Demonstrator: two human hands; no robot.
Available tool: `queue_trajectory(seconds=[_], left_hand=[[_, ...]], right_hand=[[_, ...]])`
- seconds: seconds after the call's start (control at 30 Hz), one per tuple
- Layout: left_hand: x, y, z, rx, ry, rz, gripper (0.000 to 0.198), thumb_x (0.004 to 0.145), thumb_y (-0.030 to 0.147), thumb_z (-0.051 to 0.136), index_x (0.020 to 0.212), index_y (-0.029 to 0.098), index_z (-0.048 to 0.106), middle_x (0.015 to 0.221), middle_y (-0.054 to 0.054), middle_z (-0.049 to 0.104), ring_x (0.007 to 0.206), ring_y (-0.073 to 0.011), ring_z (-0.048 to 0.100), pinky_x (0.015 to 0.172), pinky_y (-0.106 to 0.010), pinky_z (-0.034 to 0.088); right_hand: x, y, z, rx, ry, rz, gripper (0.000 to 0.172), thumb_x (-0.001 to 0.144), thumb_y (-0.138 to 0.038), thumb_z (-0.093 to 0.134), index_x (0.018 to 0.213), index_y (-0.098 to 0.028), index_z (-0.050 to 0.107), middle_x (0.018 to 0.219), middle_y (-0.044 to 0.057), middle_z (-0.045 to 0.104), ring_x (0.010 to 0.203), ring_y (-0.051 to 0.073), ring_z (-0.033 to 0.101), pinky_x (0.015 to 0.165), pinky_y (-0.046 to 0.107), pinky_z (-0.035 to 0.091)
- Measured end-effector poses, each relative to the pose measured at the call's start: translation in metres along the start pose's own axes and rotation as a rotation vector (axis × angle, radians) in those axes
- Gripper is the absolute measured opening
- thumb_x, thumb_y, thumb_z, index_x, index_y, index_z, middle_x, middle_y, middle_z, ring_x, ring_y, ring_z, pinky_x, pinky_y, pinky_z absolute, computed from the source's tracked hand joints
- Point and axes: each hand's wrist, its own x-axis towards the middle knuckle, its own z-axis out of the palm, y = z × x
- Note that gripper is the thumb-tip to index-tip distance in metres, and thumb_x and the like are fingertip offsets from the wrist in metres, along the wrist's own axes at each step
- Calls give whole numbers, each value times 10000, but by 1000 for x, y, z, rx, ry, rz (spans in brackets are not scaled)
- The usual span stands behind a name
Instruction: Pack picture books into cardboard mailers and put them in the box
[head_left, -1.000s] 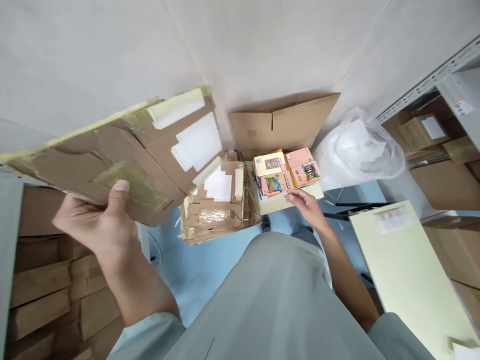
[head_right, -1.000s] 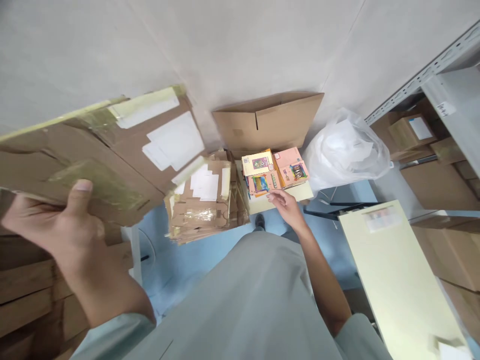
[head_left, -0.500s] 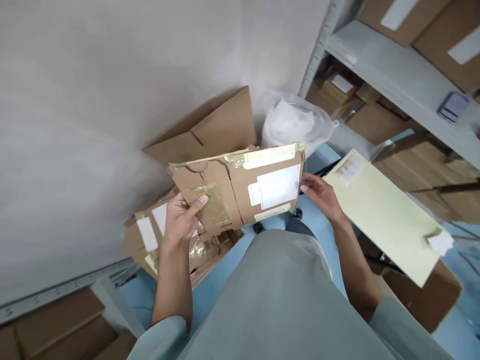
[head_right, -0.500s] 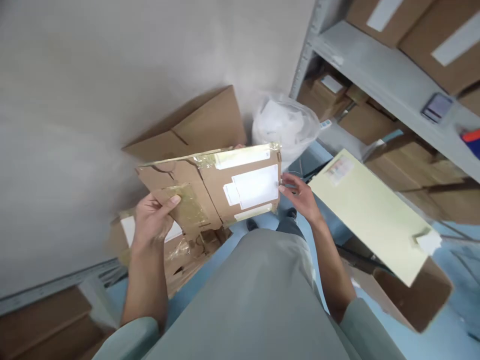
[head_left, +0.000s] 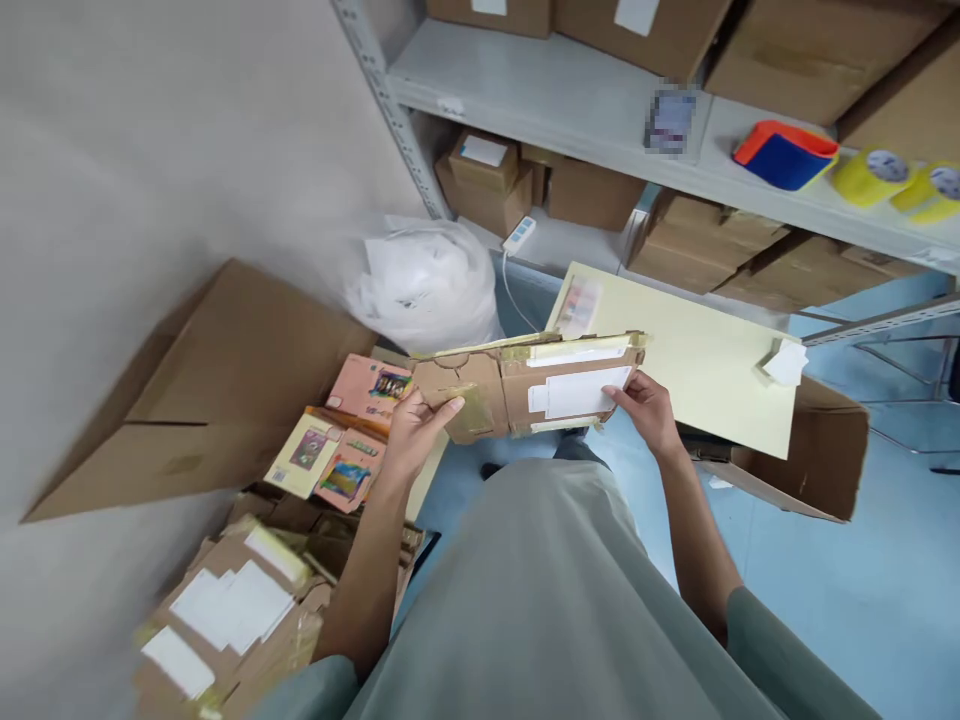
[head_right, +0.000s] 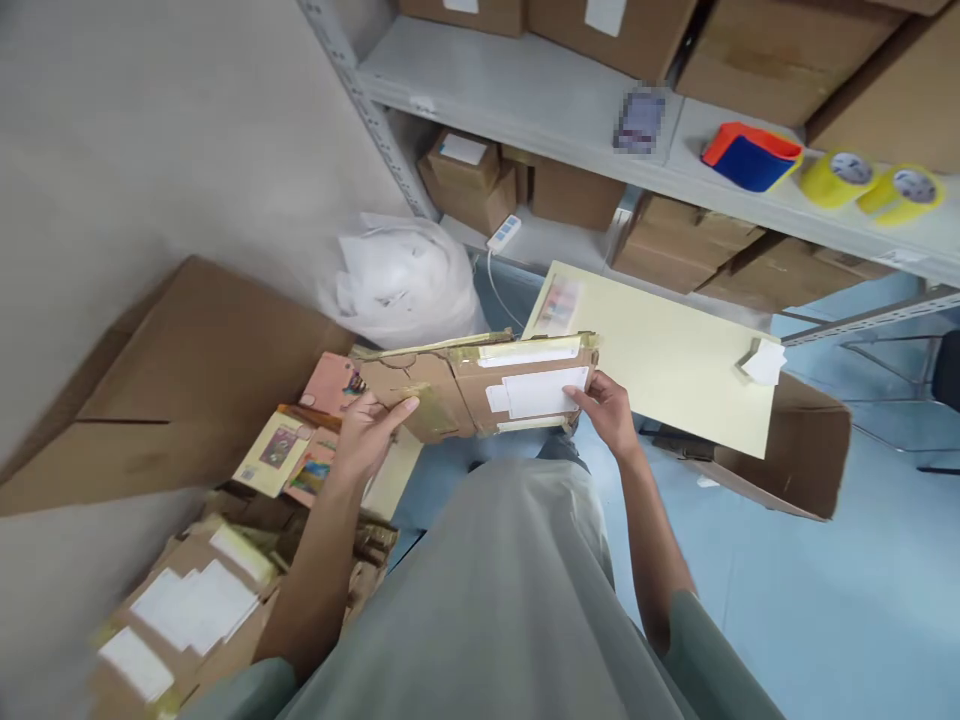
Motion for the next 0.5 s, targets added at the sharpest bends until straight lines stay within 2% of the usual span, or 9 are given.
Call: queue_trajectory(seconds=[0.2, 0.3, 0.4, 0.5], left_hand=[[60, -23, 121, 117, -138, -70, 713, 775, 723, 964, 1221, 196, 785, 1306, -169, 859, 1375, -396, 757, 1230, -588, 585], [86, -33, 178, 160, -214, -115, 684, 761, 692, 955, 1209, 207, 778, 1299, -152, 859, 1327, -387, 771, 1220, -569, 586], [110, -46, 223, 239, -240, -146, 498, 769, 567, 913, 1103, 222, 779, 1165, -115, 873, 1214, -371, 795, 1152, -535, 610], [133, -62, 258, 354, -251, -136, 310, 807, 472, 788, 992, 223, 779, 1022, -83, 857, 1109, -354, 793, 1057, -490, 624]], right_hand=[[39, 24, -103, -144, 128, -1, 523, 883, -762, 878, 1016, -261, 805, 1057, 73, 865, 1032, 309, 810, 1039, 515, 677], [50, 35, -153, -198, 170, 30, 549, 910, -779, 832, 1065, -253, 805, 1099, 96, 867, 1087, 340, 818, 1089, 559, 669], [56, 47, -194, -220, 185, 89, 615, 892, -812, 823, 1136, -247, 823, 1192, 126, 877, 1170, 382, 826, 1144, 607, 654], [60, 60, -224, -249, 190, 131, 672, 887, -852, 798, 1146, -233, 834, 1259, 164, 875, 1247, 415, 818, 1204, 634, 625]])
